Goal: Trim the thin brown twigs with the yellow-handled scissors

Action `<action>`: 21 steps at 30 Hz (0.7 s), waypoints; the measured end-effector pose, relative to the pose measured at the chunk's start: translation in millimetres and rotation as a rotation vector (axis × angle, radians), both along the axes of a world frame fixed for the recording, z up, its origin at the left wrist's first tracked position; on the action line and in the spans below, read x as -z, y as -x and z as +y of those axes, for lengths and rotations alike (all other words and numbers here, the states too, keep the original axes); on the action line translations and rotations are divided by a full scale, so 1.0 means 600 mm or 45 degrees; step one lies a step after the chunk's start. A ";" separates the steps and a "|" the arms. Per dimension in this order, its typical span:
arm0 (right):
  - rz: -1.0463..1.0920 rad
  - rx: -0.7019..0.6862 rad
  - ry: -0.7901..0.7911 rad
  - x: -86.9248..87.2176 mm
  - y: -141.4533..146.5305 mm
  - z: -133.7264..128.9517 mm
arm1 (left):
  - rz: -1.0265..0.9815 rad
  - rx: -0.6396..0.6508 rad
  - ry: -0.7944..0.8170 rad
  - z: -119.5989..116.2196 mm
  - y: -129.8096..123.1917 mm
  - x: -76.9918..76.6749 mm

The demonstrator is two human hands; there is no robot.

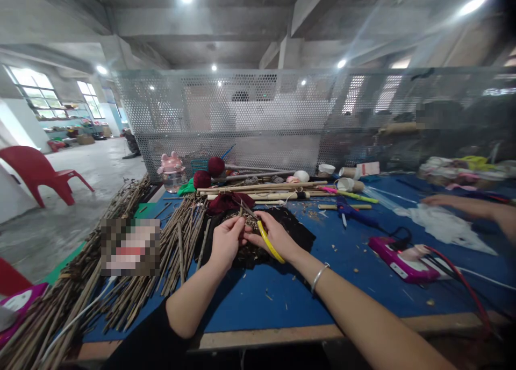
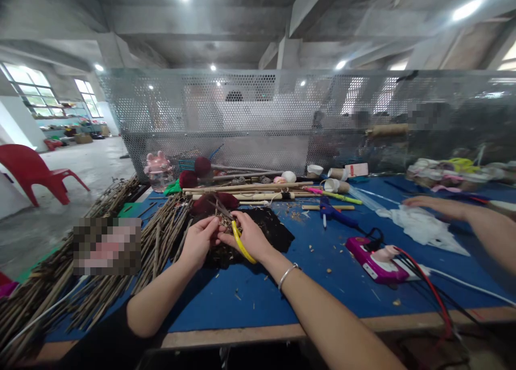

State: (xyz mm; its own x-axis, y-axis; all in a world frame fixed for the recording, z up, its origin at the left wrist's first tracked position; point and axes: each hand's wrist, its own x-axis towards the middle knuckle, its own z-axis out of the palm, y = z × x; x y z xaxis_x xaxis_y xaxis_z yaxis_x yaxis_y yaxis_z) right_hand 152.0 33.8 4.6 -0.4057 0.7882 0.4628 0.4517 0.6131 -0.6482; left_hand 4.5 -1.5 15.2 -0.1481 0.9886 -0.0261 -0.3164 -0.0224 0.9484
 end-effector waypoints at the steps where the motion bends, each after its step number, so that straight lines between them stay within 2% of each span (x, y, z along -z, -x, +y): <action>1: -0.015 -0.007 -0.004 0.000 0.002 -0.002 | 0.014 0.000 -0.009 0.000 -0.001 0.001; 9: 0.045 -0.054 0.040 -0.007 0.006 -0.010 | 0.273 0.050 -0.130 -0.004 -0.004 0.009; 14: 0.165 -0.176 0.099 -0.006 0.012 -0.019 | 0.317 0.040 -0.187 -0.006 -0.004 0.008; 21: 0.203 -0.151 0.047 0.002 0.018 -0.019 | 0.292 0.003 -0.210 -0.008 -0.005 0.006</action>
